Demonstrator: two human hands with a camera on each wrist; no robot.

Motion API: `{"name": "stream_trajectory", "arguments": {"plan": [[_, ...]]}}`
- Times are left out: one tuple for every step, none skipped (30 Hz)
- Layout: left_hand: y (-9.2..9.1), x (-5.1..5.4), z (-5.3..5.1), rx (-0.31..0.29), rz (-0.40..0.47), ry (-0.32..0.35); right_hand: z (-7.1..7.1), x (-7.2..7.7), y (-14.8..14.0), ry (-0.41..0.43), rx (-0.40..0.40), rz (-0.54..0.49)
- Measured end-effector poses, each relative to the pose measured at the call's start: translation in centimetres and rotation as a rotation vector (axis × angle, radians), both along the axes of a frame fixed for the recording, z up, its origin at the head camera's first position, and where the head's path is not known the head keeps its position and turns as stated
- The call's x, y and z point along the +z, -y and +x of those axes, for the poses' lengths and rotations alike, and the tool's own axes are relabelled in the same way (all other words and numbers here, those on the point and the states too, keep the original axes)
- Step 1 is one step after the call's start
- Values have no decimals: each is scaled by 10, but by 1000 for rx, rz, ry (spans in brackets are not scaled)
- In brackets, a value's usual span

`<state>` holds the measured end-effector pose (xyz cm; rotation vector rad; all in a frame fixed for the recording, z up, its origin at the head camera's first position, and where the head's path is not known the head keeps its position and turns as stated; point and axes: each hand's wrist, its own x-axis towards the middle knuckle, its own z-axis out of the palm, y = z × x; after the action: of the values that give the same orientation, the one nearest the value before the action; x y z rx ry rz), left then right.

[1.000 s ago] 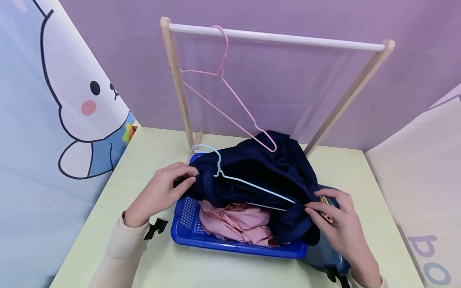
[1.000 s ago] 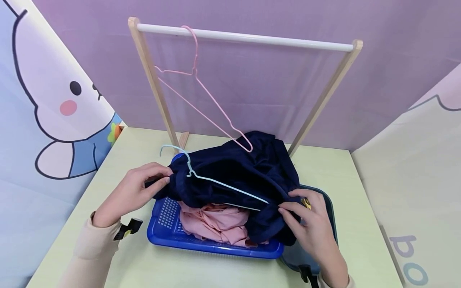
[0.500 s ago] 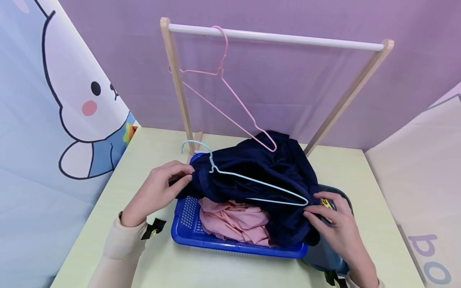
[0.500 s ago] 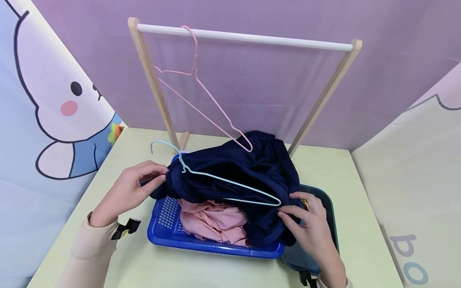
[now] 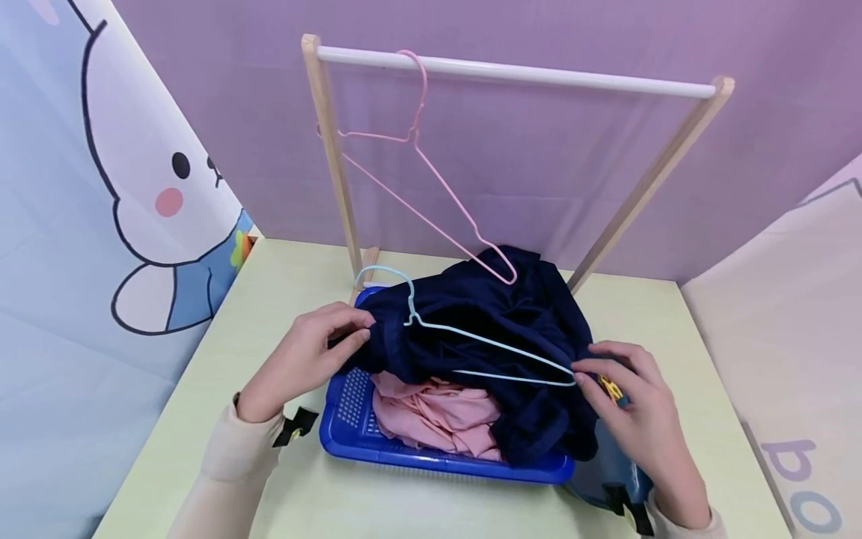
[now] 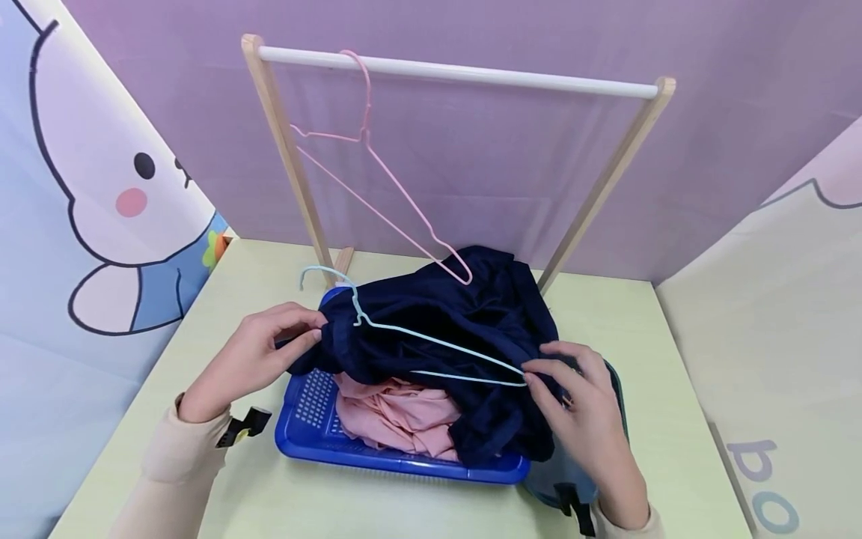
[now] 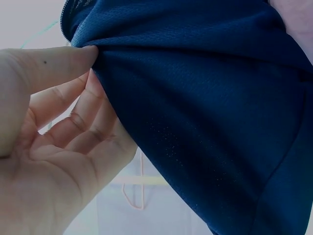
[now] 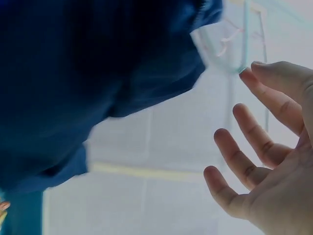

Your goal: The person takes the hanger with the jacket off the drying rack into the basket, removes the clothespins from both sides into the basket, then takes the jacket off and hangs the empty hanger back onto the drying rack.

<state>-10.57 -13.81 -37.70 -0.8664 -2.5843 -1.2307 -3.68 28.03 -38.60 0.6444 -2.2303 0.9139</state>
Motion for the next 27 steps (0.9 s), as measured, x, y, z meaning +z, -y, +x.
{"name": "stream_trajectory", "arguments": {"plan": [[-1,0,0,-1,-3,-4,-3,5,5,-15,14,7],[-2,0,0,-3,-5,-6,-6,10,10,-33,29,17],[-3,1,0,-5,-7,-6,-9,15,16,-54,47,27],[-4,1,0,-8,-10,-3,-12,20,23,-81,67,41],[-5,1,0,-12,-13,-1,-16,24,30,-103,88,60],[-6,1,0,-17,-16,2,-19,29,37,-122,109,80],[-8,2,0,-24,-17,6,-23,33,44,-134,128,102],[-9,2,-1,-31,-19,7,-26,37,51,-144,144,129],[-11,1,-1,-38,-21,7,-30,40,57,-146,156,156],[-13,1,-1,-46,-23,6,-33,43,63,-144,163,186],[-15,1,-1,-54,-25,3,-35,45,69,-131,166,216],[-18,1,-1,-63,-26,-1,-37,46,74,-115,164,243],[-19,0,-1,-69,-28,-4,-39,47,79,-105,162,267],[-20,0,-1,-73,-31,-9,-41,47,83,-96,159,288],[-21,1,0,-76,-33,-12,-43,47,87,-87,156,303],[-23,1,0,-79,-35,-15,-44,46,90,-79,156,316],[-23,1,0,-80,-39,-18,-45,46,93,-74,155,325],[-24,2,0,-80,-42,-21,-47,45,96,-72,156,332],[-25,2,1,-82,-46,-22,-47,44,97,-72,154,337],[-26,2,1,-83,-50,-22,-48,42,98,-67,153,341],[-27,2,1,-85,-54,-20,-48,41,99,-64,151,345],[-28,1,1,-86,-57,-17,-48,40,100,-60,150,350],[-29,1,1,-87,-61,-14,-48,39,100,-56,149,352],[-29,1,1,-87,-63,-11,-48,38,100,-50,146,356],[-30,0,1,-86,-66,-9,-48,37,100,-45,144,359],[-30,0,1,-85,-67,-6,-48,36,100,-39,143,362],[-30,-1,1,-83,-68,-4,-48,35,99,-35,141,364]]}}
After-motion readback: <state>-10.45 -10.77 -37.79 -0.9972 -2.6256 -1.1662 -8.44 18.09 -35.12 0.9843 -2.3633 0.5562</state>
